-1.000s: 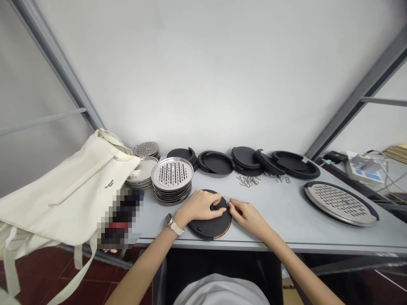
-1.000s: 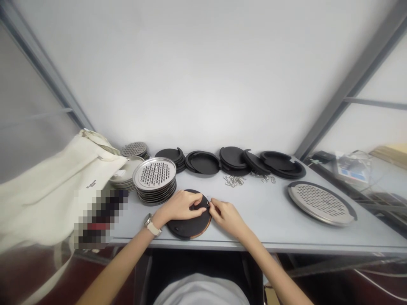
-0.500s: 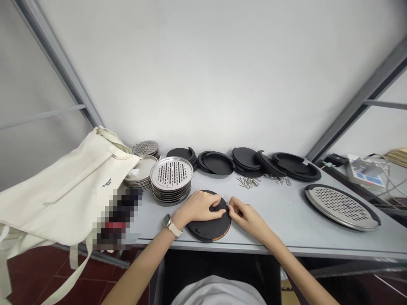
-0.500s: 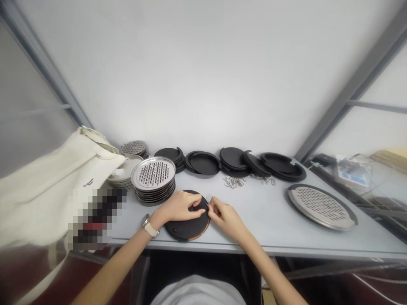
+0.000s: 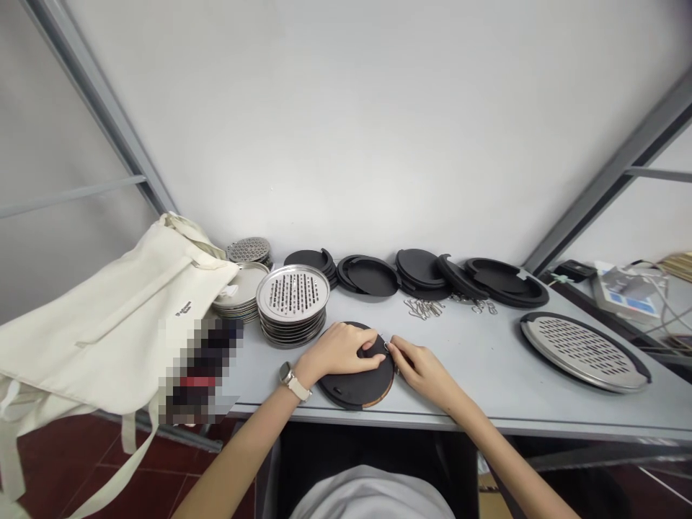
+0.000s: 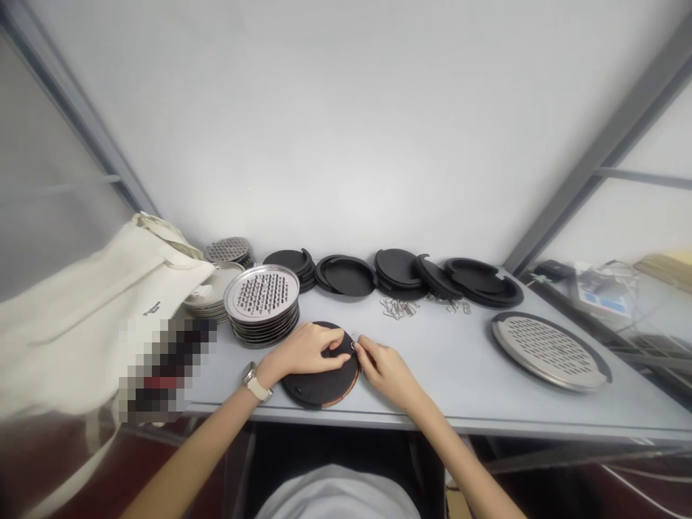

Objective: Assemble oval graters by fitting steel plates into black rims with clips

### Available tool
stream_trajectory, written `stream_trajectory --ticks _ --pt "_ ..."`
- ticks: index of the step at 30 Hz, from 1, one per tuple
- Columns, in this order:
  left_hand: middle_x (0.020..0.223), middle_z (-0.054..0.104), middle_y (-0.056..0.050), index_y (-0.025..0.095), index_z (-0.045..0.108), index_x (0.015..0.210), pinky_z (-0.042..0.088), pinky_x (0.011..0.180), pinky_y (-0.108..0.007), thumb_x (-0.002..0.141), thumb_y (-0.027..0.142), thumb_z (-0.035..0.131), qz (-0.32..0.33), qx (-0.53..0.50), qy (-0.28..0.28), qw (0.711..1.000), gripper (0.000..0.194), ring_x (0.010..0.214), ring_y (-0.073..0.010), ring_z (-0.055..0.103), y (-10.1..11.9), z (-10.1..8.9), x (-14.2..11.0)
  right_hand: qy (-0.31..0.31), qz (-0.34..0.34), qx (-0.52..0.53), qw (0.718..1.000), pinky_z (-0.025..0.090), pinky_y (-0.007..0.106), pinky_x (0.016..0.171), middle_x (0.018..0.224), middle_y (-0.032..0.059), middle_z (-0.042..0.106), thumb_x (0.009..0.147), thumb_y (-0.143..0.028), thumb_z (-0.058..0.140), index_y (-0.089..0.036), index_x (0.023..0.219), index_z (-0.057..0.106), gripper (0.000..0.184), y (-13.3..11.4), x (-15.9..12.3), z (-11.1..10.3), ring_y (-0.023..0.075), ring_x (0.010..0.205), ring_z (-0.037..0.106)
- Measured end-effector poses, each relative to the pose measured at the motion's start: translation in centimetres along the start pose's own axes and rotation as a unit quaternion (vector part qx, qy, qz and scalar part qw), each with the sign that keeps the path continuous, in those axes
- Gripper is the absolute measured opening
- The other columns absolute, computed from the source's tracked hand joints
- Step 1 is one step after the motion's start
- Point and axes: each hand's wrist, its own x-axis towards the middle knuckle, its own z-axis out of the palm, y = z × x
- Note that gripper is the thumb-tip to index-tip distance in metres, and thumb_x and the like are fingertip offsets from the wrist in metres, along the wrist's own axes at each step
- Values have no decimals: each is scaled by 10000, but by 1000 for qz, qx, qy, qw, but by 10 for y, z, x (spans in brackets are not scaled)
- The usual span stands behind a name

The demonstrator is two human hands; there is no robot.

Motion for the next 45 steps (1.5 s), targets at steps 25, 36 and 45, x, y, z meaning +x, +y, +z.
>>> stream_trajectory --ticks 25,36,45 --pt "668 592 14 206 520 784 267 568 -264 850 459 557 -9 6 -14 1000 265 608 -148 541 2 -3 -1 5 -7 -16 1000 337 244 554 589 -37 462 973 -327 302 -233 743 385 261 -1 0 0 147 523 459" --pt "672 596 17 207 503 796 263 563 -271 878 479 523 7 19 -9 1000 285 615 -150 550 2 -4 -1 8 -6 -24 1000 298 235 522 554 -51 424 958 -313 330 -228 704 380 273 -1 2 0 129 492 406" --pt "674 597 13 205 500 781 258 560 -272 876 477 526 3 17 -12 1000 290 616 -150 548 2 -3 -1 8 -7 -45 999 295 237 515 548 -40 442 946 -302 329 -227 682 380 278 -2 1 0 132 491 409"
